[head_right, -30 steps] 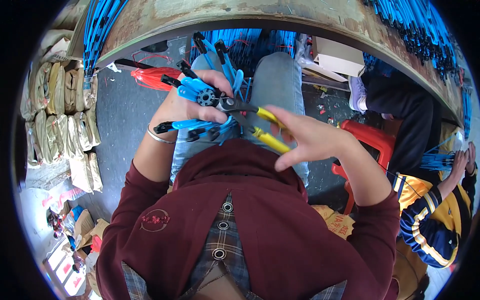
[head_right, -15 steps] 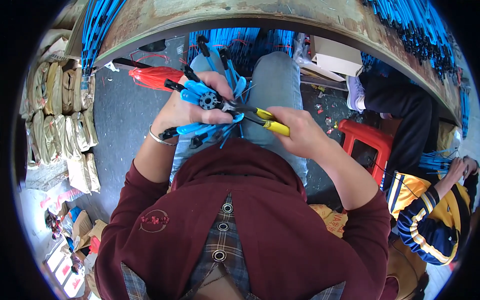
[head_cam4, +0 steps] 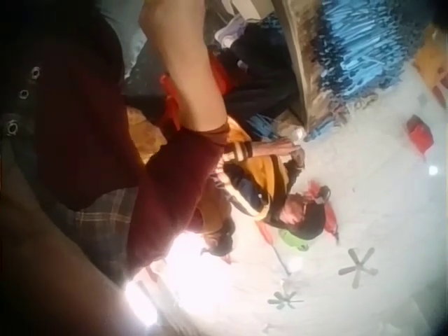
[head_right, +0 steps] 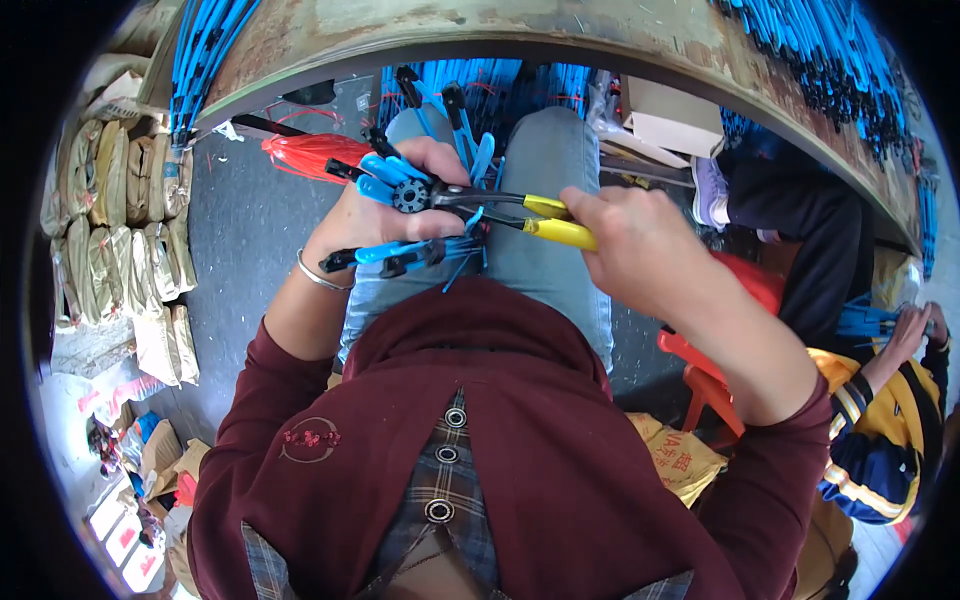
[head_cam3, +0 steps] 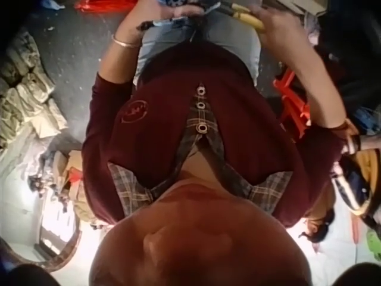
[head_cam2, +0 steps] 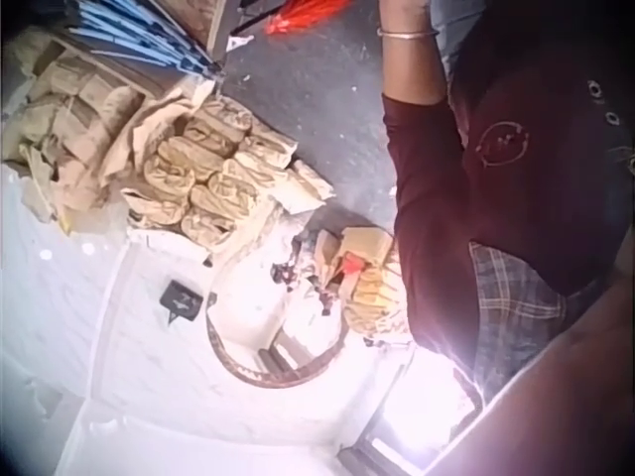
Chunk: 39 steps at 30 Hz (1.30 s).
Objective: The person threads wire through umbrella ribs, mounts the ribs onto a central plastic hub, tightens and cuts the wire using pliers, and spreads open the assembled umbrella frame by hand.
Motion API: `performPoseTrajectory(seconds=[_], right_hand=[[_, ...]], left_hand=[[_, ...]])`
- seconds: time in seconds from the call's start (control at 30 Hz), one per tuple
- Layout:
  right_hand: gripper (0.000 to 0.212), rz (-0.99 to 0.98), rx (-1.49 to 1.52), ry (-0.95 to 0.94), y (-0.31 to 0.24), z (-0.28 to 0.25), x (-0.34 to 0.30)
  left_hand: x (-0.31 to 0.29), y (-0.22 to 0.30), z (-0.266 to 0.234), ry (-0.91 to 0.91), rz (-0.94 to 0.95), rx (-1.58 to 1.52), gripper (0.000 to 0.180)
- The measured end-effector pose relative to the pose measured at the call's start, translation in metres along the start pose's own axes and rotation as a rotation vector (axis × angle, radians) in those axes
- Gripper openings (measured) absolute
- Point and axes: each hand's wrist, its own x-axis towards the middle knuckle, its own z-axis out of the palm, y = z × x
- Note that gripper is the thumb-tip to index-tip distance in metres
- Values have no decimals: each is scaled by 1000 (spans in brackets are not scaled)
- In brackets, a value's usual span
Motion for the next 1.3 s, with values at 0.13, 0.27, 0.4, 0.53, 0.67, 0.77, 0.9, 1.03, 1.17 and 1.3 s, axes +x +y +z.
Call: performPoseTrajectory(seconds=[0.13, 0.27, 0.4, 0.53, 0.67, 0.77, 0.9, 1.03, 1.17, 1.3], right_hand=[[41, 68, 248, 102, -4, -13, 12], [42, 139, 349, 348, 17, -41, 19], [41, 271, 463, 466, 36, -70, 17], [42, 323, 372, 466, 59, -74, 27], [43, 225, 335, 412, 64, -71, 50], [44, 184, 258, 393, 65, -72, 61], [44, 189, 245, 374, 62, -80, 68], [45, 224, 156, 405, 62, -87, 77], [48, 208, -31, 476, 61, -89, 84], [50, 219, -135, 537, 75, -88, 93]], left_hand=[[7, 15, -12, 167, -30, -9, 31], [16, 52, -45, 361, -60, -114, 26], [33, 112, -109, 378, -98, -299, 23], [72, 145, -180, 457, -242, -278, 25], [118, 114, -247, 371, -409, 1044, 33], [143, 92, -271, 367, -548, 1404, 36], [154, 83, -309, 571, -851, 1538, 35], [163, 81, -313, 671, -909, 1454, 34], [169, 84, -303, 727, -800, 1414, 31], [167, 83, -288, 905, -251, 1491, 27]])
